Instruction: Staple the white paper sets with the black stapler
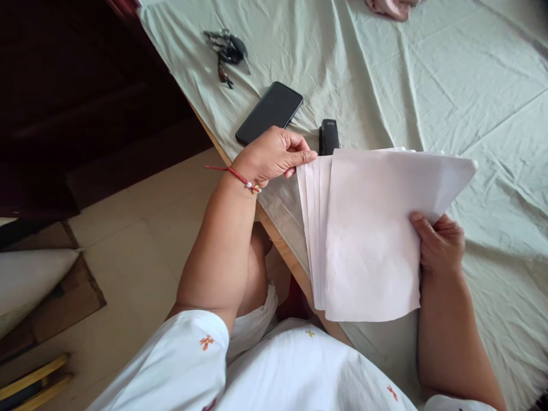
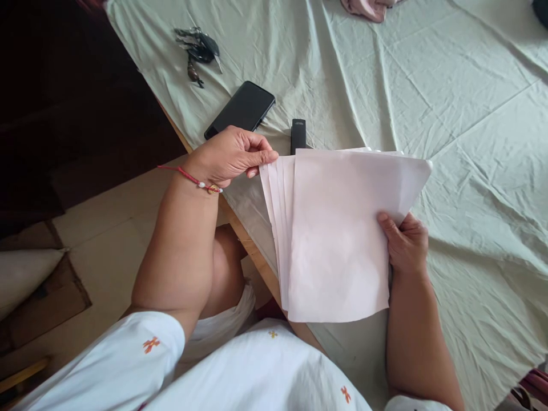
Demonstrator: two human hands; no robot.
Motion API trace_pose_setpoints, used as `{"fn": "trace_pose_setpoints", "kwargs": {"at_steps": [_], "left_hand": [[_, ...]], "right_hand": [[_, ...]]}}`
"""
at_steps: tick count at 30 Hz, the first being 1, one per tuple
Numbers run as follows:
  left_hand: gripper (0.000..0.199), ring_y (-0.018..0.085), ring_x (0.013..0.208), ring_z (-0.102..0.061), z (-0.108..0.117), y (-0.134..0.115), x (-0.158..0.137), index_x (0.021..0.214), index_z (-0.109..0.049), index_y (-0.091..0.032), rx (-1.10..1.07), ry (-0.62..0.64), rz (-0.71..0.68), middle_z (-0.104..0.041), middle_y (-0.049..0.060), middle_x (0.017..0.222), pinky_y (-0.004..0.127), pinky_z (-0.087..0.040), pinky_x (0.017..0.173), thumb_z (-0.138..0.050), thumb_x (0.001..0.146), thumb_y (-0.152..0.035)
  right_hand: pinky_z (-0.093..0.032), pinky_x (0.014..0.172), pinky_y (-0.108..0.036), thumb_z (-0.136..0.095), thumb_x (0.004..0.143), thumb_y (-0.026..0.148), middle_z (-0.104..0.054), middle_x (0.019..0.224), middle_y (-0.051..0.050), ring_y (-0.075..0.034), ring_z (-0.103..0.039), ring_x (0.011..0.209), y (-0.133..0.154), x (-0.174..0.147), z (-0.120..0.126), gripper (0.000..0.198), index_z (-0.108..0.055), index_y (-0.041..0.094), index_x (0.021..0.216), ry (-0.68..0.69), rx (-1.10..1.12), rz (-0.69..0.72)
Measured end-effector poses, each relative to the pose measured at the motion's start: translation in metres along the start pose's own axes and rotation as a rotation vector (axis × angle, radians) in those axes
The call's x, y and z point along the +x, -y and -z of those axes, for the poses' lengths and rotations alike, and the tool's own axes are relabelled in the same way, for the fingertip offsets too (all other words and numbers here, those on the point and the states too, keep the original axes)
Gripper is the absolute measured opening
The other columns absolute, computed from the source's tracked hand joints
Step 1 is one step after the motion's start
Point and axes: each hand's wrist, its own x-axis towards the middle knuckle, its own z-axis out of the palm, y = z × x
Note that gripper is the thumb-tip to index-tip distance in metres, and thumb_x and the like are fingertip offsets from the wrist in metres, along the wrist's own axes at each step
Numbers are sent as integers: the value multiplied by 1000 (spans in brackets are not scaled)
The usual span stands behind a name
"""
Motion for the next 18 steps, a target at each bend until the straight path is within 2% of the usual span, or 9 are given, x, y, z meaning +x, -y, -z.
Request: {"fn": "trace_pose_setpoints", "kwargs": {"at_steps": [7,12,14,18], "left_hand": [[29,6,50,-44,-4,-2,1,66,-60,-17,23,-10,-6,-52,-3,60,22,-35,53,-74,90,-26],[38,9,60,-50,-6,1,1,68,-58,-17,25,23,-50,-54,-2,64,23,-41,63,-61,100,-39],[37,11,69,-55,-8,-1,-1,73,-62,-16,64,80,-67,-58,-1,70,23,-42,69,-60,100,-42],[20,15,87,-63,-14,-8,-2,84,-70,-16,103,252,-58,-68,0,82,21,-46,78,-71,89,-35]], "right_hand": [[-63,71,-28,-93,73,38,-83,95,-1,-13,-72,72,-2,0,0,29,-84,25,97,22,4,-12],[-62,72,-28,-93,72,35,-83,96,-2,-14,-72,71,-2,0,2,30,-83,24,98,15,15,-32],[-62,71,-28,-94,70,35,-83,95,-3,-14,-72,71,-1,-1,2,31,-83,23,96,7,15,-37],[-61,68,-29,-95,68,37,-82,94,-3,-14,-71,70,2,-2,-1,34,-83,22,95,-7,2,-33]]}}
